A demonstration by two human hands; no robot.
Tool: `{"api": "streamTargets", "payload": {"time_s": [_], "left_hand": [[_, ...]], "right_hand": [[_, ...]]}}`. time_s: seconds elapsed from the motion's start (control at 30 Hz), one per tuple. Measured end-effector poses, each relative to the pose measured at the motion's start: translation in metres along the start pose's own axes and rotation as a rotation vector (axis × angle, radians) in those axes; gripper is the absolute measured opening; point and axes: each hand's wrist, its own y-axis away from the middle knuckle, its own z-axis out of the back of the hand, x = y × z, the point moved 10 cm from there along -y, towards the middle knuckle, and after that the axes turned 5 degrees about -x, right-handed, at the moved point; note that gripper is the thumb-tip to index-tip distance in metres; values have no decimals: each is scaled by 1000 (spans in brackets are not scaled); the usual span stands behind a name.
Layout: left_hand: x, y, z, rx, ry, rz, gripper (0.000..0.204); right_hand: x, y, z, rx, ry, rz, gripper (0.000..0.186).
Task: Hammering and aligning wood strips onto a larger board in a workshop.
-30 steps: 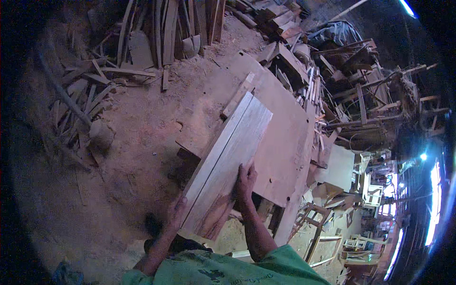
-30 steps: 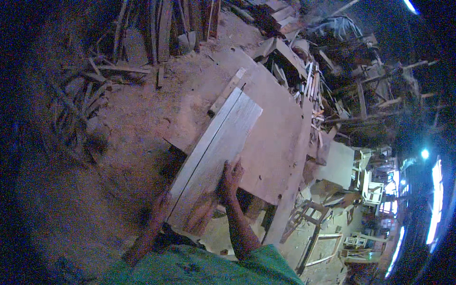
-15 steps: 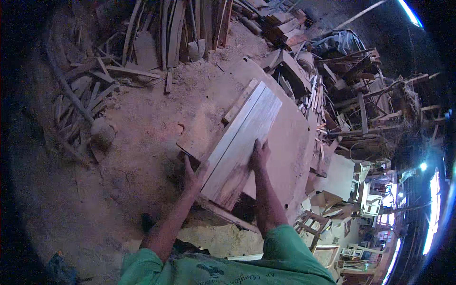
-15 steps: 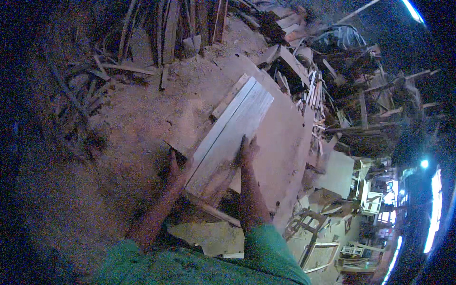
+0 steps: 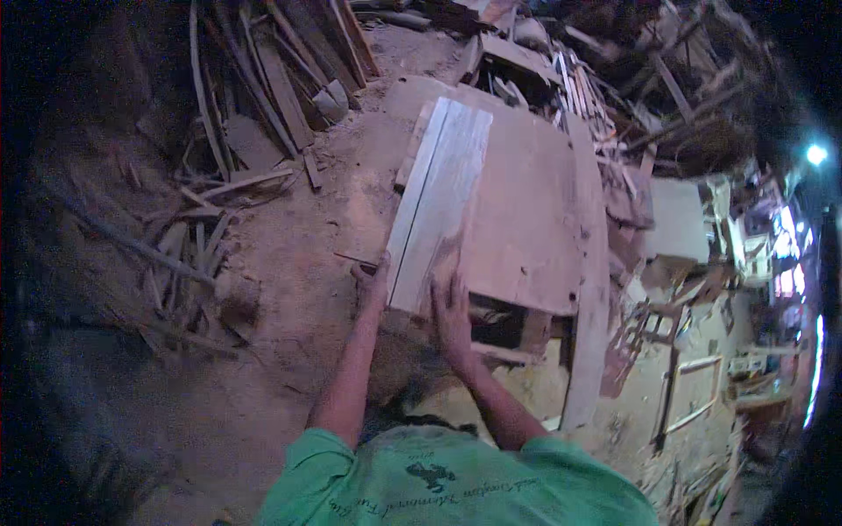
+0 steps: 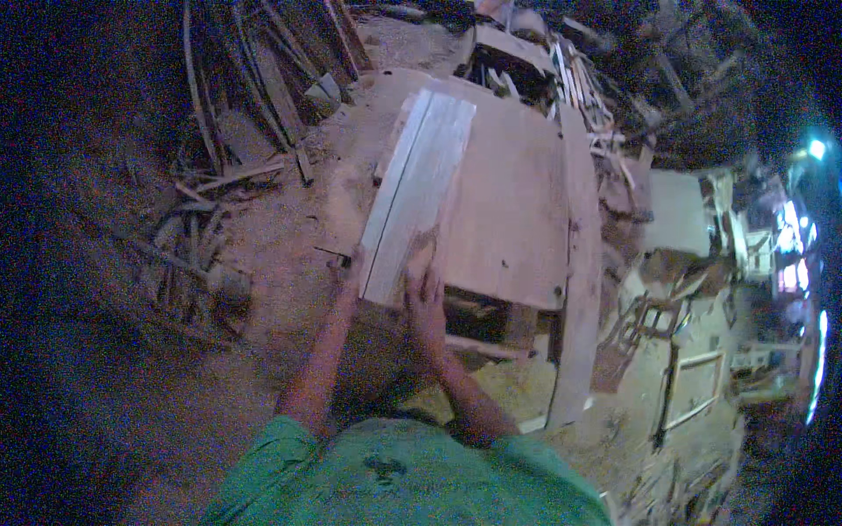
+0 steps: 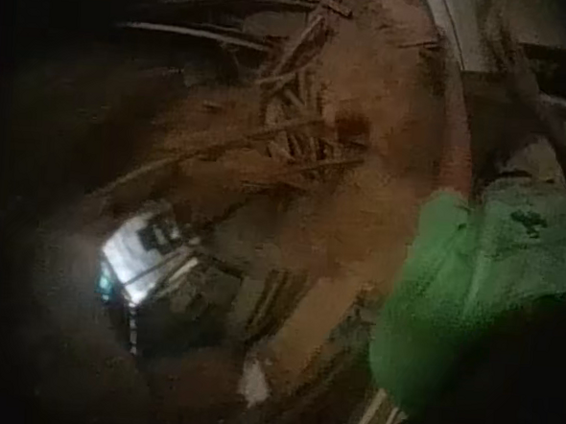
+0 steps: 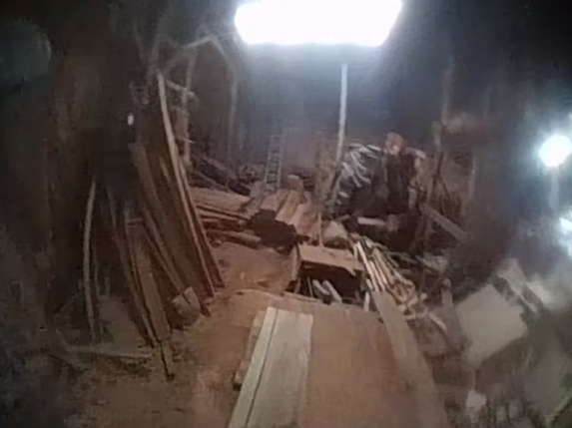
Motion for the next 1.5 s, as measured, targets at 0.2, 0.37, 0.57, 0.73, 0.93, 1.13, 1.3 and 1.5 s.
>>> {"api": "streamTargets", "payload": {"time_s": [0.2, 0.37, 0.57, 0.73, 0.93, 1.13, 1.3, 1.5], "left_hand": [[-28, 6, 22, 60, -259, -221, 89], [-79, 84, 54, 304, -644, -850, 55], [-114, 116, 60, 334, -831, -1176, 49], [-133, 103, 54, 289, -808, -1233, 44], [-157, 67, 26, 185, -809, -1241, 41], [-201, 21, -15, 140, -661, -1280, 34], [-227, -14, -52, 99, -614, -1334, 27], [-222, -39, -87, 199, -806, -1362, 34]], "right_hand": [[-18, -13, -8, -15, -92, -66, 104], [-7, -10, -16, -10, 307, 122, 85], [-2, -9, 2, -220, 141, 175, 86], [-13, -24, 1, -15, -168, 45, 103], [-28, -79, 5, -2, -209, 58, 108], [-71, -151, -18, -71, -147, 123, 106], [-105, -203, -21, -207, -225, 227, 100], [-122, -221, -19, -182, -302, 205, 99]]}}
